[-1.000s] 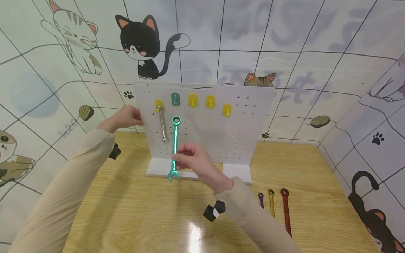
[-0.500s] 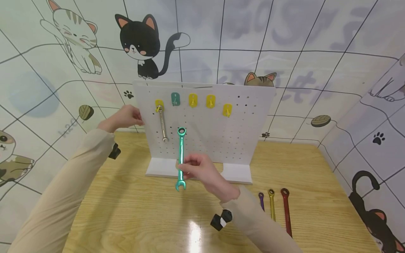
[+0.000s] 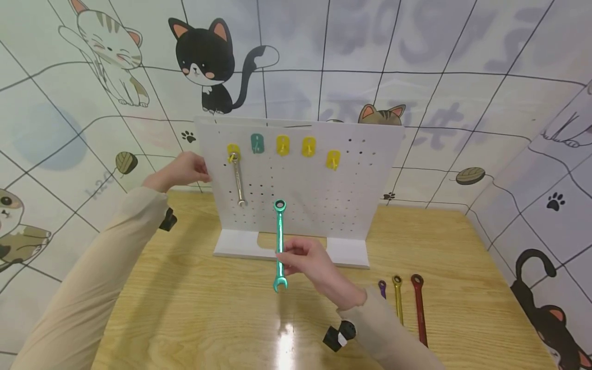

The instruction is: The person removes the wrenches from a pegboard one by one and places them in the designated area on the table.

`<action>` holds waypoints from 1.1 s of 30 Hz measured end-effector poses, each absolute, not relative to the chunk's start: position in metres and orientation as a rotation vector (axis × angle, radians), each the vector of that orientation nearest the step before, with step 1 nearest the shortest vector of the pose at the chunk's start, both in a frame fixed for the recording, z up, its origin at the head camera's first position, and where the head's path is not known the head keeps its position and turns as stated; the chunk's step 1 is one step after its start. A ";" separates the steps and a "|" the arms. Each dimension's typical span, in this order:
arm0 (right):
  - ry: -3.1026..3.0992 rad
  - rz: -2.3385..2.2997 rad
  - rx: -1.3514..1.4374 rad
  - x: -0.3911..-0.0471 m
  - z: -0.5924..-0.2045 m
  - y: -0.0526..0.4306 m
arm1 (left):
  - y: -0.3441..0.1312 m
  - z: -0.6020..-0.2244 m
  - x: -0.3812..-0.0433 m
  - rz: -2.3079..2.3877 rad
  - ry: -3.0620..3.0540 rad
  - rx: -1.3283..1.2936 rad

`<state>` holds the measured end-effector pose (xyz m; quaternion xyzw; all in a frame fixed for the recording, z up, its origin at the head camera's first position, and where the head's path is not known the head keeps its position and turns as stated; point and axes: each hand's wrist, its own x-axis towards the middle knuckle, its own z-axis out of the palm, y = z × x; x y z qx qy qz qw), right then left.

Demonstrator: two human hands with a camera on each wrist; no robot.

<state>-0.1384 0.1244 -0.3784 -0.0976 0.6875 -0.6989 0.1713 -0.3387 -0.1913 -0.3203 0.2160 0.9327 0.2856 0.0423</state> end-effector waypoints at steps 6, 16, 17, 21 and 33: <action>1.966 -1.948 -0.280 -0.129 -0.385 0.135 | -0.191 -0.320 -0.340 0.860 2.855 0.688; 1.993 -1.905 -0.218 -0.116 -0.397 0.149 | -0.191 -0.320 -0.338 0.852 2.866 0.656; 1.996 -1.904 -0.208 -0.115 -0.398 0.151 | -0.191 -0.320 -0.338 0.852 2.864 0.653; 1.995 -1.908 -0.193 -0.110 -0.403 0.158 | -0.191 -0.320 -0.338 0.848 2.861 0.660; 2.051 -1.896 -0.076 -0.097 -0.423 0.194 | -0.191 -0.321 -0.339 0.850 2.859 0.672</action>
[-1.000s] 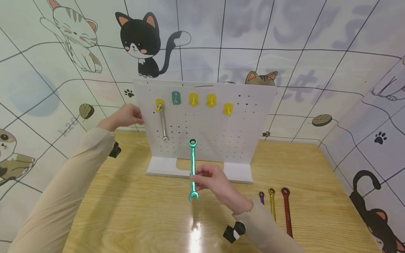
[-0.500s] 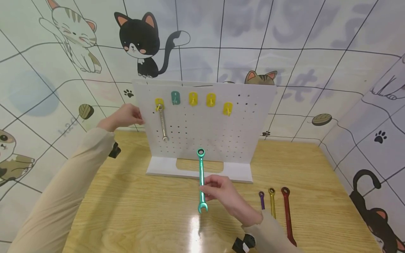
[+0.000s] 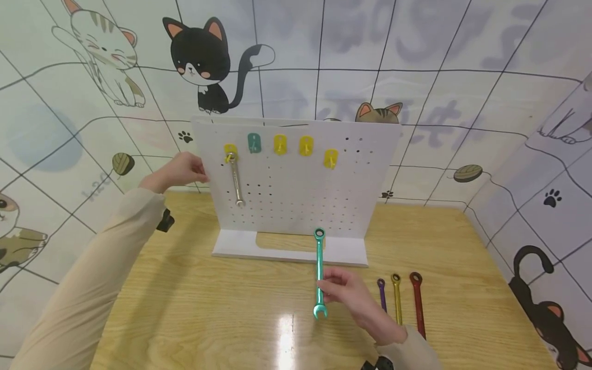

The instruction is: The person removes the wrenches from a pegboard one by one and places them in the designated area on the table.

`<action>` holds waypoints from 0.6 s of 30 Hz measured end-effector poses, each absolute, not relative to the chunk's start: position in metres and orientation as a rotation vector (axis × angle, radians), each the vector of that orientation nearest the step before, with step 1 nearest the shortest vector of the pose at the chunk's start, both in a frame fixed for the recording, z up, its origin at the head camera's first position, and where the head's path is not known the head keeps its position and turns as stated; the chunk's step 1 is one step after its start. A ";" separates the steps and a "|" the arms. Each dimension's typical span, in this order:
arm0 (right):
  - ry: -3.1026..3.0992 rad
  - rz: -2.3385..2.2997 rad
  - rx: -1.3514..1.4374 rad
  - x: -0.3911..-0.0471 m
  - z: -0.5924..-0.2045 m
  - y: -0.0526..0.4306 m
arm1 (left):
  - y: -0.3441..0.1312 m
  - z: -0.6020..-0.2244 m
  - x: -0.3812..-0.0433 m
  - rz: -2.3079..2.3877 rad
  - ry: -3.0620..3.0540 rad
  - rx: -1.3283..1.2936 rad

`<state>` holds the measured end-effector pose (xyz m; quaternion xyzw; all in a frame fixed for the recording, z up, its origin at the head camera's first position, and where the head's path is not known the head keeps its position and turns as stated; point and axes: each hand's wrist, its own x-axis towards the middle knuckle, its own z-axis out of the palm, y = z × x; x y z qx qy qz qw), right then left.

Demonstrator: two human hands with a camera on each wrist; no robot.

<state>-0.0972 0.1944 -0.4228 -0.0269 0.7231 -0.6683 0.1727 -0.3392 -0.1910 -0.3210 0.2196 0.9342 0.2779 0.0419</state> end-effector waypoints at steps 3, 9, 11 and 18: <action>2.076 -1.890 -0.068 -0.094 -0.427 0.204 | -0.192 -0.321 -0.340 0.848 2.864 0.675; 2.096 -1.880 0.004 -0.087 -0.435 0.226 | -0.192 -0.322 -0.340 0.845 2.871 0.657; 2.105 -1.865 0.030 -0.085 -0.435 0.233 | -0.192 -0.323 -0.341 0.850 2.870 0.656; 2.202 -1.756 0.127 -0.074 -0.435 0.255 | -0.193 -0.324 -0.342 0.861 2.866 0.652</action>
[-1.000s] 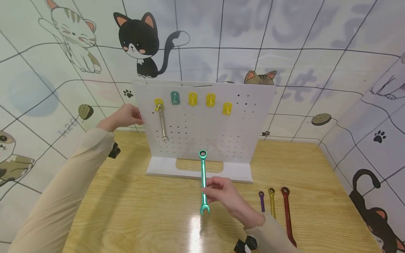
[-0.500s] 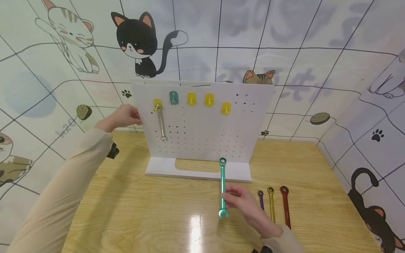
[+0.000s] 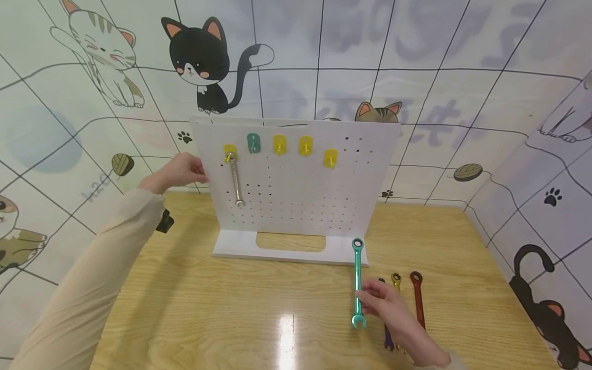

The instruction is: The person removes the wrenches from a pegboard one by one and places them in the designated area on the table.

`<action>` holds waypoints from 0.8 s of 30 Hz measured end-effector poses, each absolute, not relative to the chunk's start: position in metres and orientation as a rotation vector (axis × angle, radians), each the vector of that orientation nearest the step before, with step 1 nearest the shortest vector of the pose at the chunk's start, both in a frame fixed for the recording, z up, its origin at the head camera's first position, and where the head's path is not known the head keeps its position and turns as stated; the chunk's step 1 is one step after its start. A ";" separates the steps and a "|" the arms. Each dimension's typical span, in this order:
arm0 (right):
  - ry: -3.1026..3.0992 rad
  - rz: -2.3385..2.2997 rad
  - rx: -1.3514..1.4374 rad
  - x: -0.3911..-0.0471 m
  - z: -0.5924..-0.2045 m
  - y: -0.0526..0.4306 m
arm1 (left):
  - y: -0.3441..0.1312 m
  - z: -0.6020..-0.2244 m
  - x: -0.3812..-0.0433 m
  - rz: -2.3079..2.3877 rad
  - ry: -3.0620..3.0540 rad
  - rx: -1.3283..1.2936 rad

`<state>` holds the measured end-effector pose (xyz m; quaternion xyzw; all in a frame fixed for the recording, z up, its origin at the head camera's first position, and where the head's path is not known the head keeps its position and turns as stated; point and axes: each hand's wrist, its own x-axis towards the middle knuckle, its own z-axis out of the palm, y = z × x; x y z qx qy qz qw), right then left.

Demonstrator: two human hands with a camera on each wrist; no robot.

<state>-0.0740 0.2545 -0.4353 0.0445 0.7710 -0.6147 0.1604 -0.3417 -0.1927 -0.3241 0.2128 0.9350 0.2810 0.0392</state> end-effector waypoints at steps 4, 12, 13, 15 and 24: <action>2.230 -1.735 0.169 -0.067 -0.438 0.266 | -0.194 -0.325 -0.343 0.862 2.865 0.673; 2.262 -1.664 0.398 -0.057 -0.444 0.286 | -0.193 -0.324 -0.343 0.895 2.837 0.657; 2.266 -1.655 0.419 -0.055 -0.444 0.288 | -0.193 -0.324 -0.343 0.897 2.837 0.654; 2.257 -1.655 0.428 -0.053 -0.446 0.294 | -0.192 -0.324 -0.343 0.897 2.836 0.656; 2.247 -1.583 0.568 -0.045 -0.452 0.316 | -0.192 -0.322 -0.340 0.893 2.838 0.654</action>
